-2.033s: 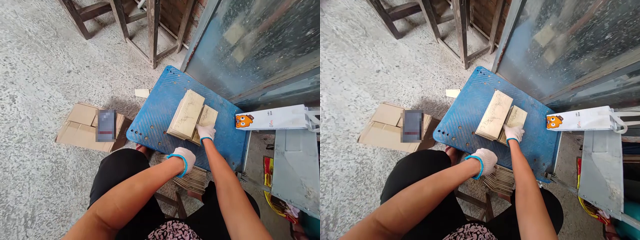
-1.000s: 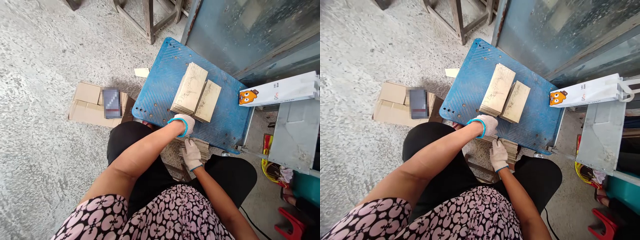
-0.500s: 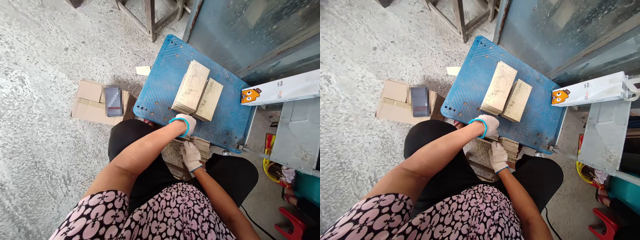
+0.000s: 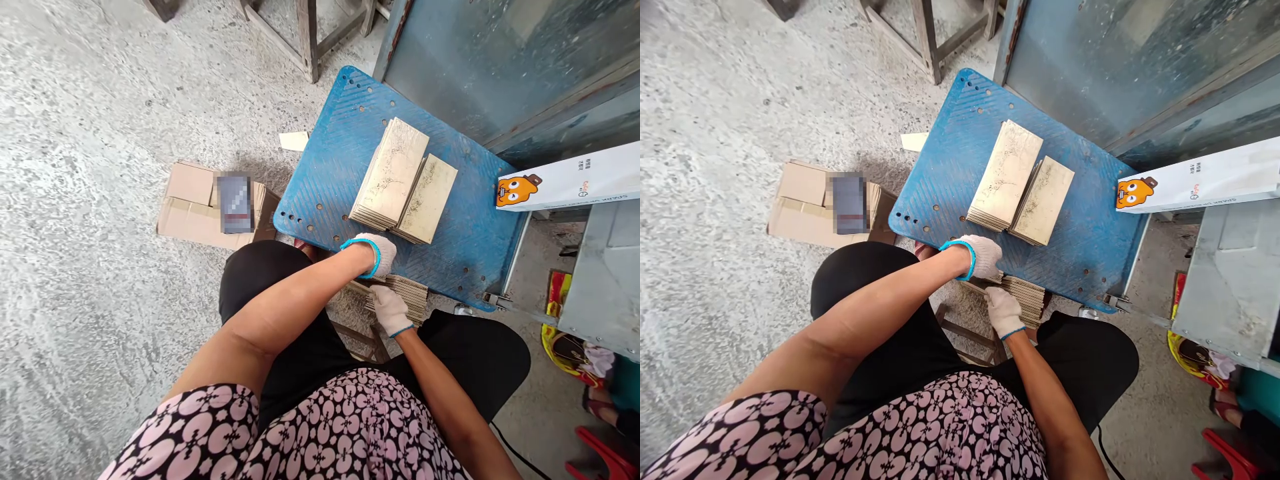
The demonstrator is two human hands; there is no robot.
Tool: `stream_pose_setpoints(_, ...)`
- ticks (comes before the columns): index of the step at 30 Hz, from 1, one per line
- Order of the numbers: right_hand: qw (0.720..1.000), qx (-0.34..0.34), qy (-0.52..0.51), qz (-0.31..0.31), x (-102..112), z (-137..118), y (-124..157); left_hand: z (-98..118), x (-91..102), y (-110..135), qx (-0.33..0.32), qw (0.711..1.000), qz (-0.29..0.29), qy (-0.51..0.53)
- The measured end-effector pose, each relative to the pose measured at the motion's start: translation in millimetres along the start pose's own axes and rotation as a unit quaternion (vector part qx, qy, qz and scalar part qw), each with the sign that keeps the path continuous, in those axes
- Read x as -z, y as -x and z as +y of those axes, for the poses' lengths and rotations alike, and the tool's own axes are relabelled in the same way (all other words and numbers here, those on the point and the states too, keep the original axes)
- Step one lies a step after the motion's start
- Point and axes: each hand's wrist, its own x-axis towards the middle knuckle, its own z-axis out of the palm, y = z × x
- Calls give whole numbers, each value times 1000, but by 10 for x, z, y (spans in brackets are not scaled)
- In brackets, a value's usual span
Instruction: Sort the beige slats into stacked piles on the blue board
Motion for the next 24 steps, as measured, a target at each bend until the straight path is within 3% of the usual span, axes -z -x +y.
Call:
stream_pose_setpoints(3, 998, -11, -62, 4, 210, 139, 15, 3, 25, -14, -33, 997, -20, -60)
stream_pose_setpoints(5, 991, 22, -128, 6, 403, 277, 42, 5, 53, -22, -48, 997, -18, -58)
stream_pose_setpoints(9, 955, 45, -291, 19, 851, 589, 123, -43, 98, -40, -70, 997, -15, 38)
stream_pose_setpoints(13, 888, 49, -452, 66, 1237, 847, 226, -132, 90, -64, -31, 975, 2, 221)
stream_pose_setpoints(18, 811, 34, -561, 163, 1523, 966, 263, -113, 28, -127, -42, 959, 26, 281)
stream_pose_setpoints(21, 743, 11, -626, 235, 1564, 900, 203, -56, -13, -192, -58, 923, 30, 379)
stream_pose_setpoints(23, 693, 10, -665, 278, 1500, 817, 151, -27, -26, -245, -33, 891, 45, 451)
stream_pose_setpoints(24, 681, 11, -670, 295, 1435, 766, 126, -17, -26, -274, -10, 878, 57, 475)
